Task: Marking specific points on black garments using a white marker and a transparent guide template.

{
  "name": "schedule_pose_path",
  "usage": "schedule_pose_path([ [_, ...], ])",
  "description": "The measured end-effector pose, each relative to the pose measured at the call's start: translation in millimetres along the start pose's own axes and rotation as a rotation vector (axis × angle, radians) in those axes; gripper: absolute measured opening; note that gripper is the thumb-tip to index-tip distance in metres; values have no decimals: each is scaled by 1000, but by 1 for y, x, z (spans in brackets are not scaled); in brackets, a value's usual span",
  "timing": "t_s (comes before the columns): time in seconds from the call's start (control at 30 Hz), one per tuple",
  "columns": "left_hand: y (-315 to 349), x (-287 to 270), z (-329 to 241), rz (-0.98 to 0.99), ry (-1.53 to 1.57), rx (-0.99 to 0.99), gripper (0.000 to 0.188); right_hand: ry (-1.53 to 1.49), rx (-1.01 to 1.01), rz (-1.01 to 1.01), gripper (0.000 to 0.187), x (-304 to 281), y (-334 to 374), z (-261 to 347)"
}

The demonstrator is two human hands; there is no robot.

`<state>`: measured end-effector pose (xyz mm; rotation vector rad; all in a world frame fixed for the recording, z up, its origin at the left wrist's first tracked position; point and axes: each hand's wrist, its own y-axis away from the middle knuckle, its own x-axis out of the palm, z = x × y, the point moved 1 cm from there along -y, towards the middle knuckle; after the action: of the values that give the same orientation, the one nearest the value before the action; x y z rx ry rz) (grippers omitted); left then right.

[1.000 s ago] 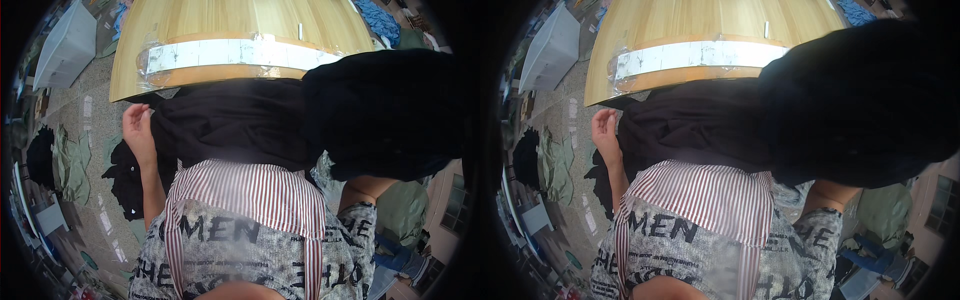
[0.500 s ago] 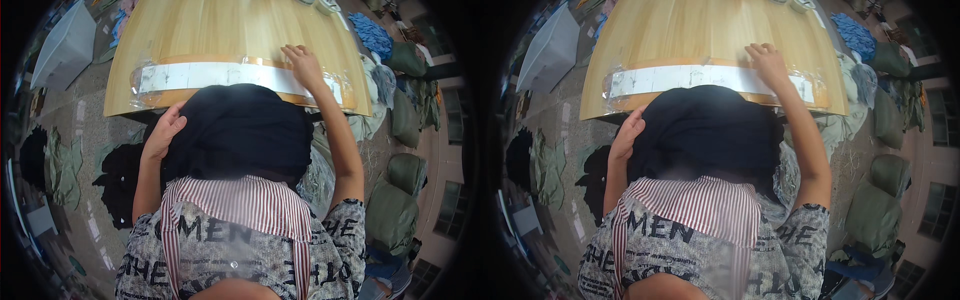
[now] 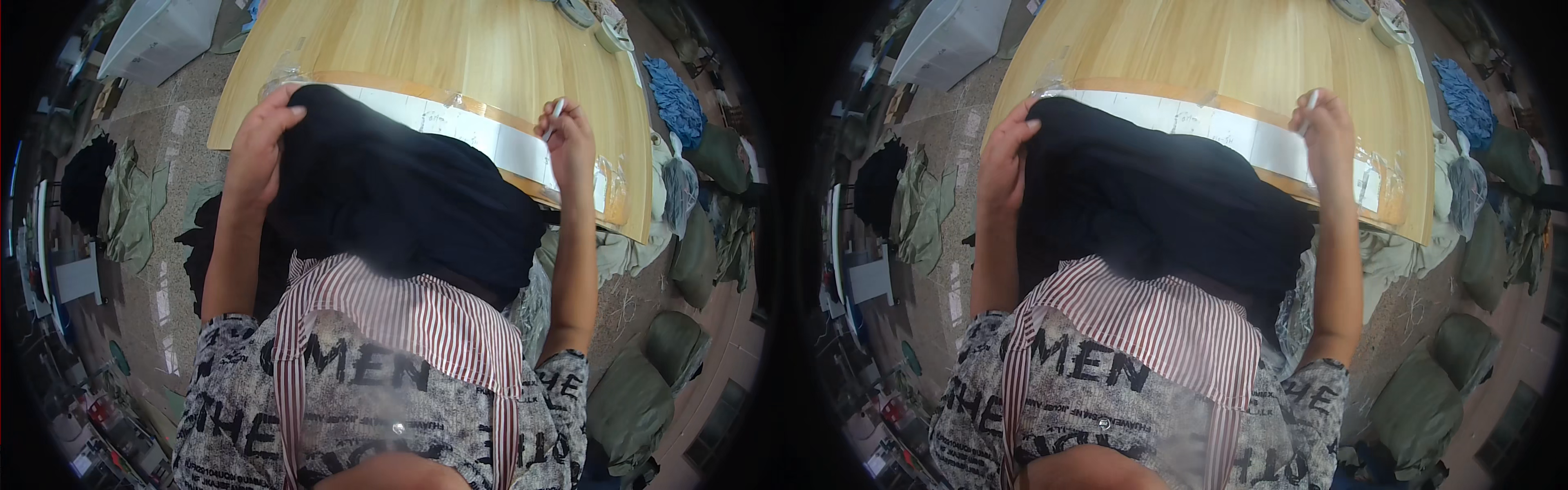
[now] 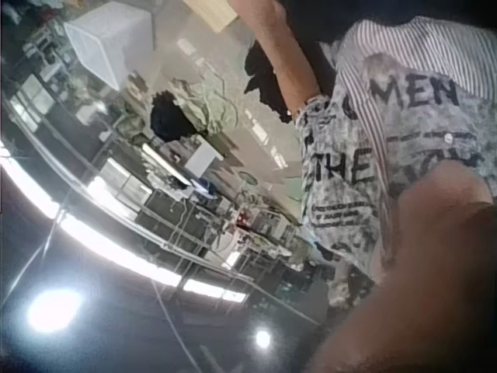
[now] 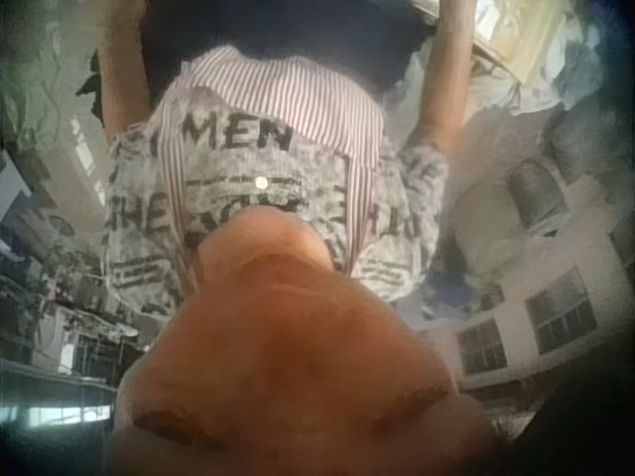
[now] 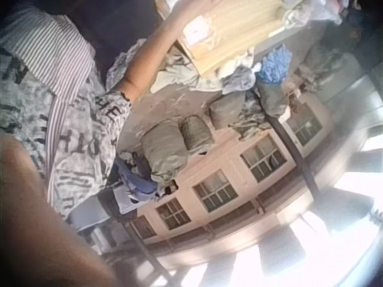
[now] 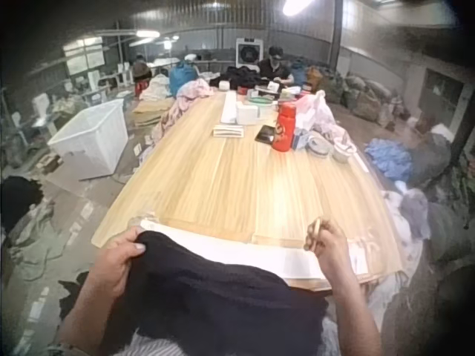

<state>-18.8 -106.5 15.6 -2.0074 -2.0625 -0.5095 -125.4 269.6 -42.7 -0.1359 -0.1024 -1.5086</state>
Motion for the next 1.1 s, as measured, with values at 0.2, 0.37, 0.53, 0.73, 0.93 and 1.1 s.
schedule_pose_path([
  [0.2, -84, 64, -28, -64, 117, 117, 28, 594, -136, 294, 33, 51, 99, 23],
  [0.37, -179, 73, -66, 1082, 249, 90, 28, 148, 22, -46, 18, -1, 90, 46],
  [0.53, -230, 116, -4, 42, -649, 345, 14, 237, -145, -488, 14, -83, 16, 27],
  [0.73, -148, 115, 78, 476, -835, 327, 30, 238, -47, -567, 14, -99, 3, -50],
  [0.93, -69, 109, 90, 398, -1087, 507, 28, 145, -108, -538, 13, -99, 7, -53],
  [1.1, -28, 94, 87, 426, -1350, 524, 35, 95, -75, -522, 22, -108, 8, -59],
])
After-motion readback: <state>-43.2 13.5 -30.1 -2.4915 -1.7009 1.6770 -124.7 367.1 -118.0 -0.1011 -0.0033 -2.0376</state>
